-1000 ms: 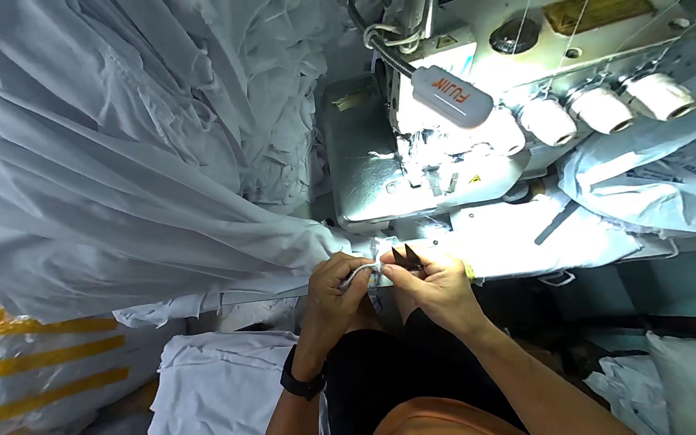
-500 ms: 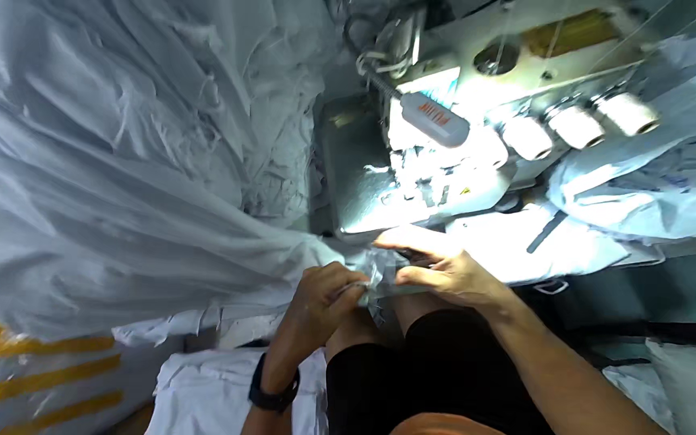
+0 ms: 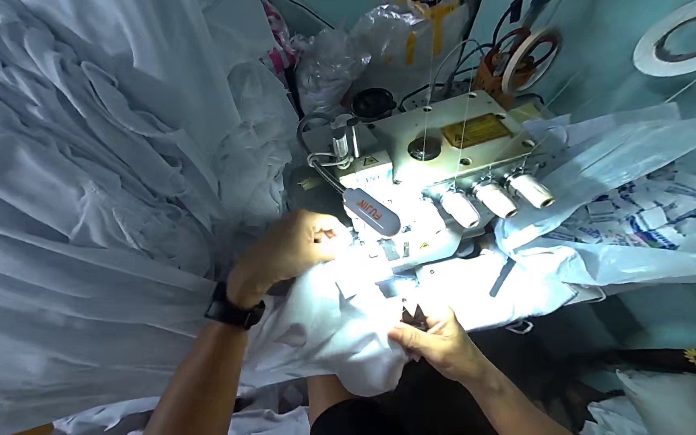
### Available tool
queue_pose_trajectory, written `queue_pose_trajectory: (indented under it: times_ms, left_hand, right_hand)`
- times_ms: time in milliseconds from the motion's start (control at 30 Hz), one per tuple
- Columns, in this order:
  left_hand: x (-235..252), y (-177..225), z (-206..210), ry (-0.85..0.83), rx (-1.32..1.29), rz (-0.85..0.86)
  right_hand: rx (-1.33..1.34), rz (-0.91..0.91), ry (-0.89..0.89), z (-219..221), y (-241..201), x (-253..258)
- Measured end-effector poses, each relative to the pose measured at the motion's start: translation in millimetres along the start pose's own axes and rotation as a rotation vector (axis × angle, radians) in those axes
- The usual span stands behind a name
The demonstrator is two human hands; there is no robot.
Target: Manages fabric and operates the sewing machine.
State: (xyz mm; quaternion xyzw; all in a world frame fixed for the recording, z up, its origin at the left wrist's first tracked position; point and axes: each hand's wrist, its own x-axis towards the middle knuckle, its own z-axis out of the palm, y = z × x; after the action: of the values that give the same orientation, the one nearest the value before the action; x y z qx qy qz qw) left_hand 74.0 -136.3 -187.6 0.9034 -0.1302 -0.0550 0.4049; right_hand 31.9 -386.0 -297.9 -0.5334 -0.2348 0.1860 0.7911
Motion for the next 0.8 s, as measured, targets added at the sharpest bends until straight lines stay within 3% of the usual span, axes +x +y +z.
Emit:
queue_pose_trajectory:
  times_ms: [167,367,600,700,800]
  left_hand:
    - [6.5,-1.4,22.7,0.166,0.115,0.003]
    - [4.3,-3.2,35.2,0.322,0.181,-0.017]
    - [-1.7,-3.6,49.1,0.328,0.201,-0.131]
    - [-11.9,-0.7,56.1,0.396,0.343,-0.084]
    - [-36.3,35.2,62.0,0.576,0.329,0.13]
  right_hand:
    - [-0.119,0.024,0.199,-0.5,11.0,-1.7]
    - [-0.176,-0.013,0.233,1.3,21.4,-1.6]
    - [-0.365,-0.219,0.283,-10.8,68.0,6.3]
    - [-0.43,-0.283,0.319,-9.2,76.8,6.2]
    - [-0.47,-0.269,0.346,-10.0,74.0,6.5]
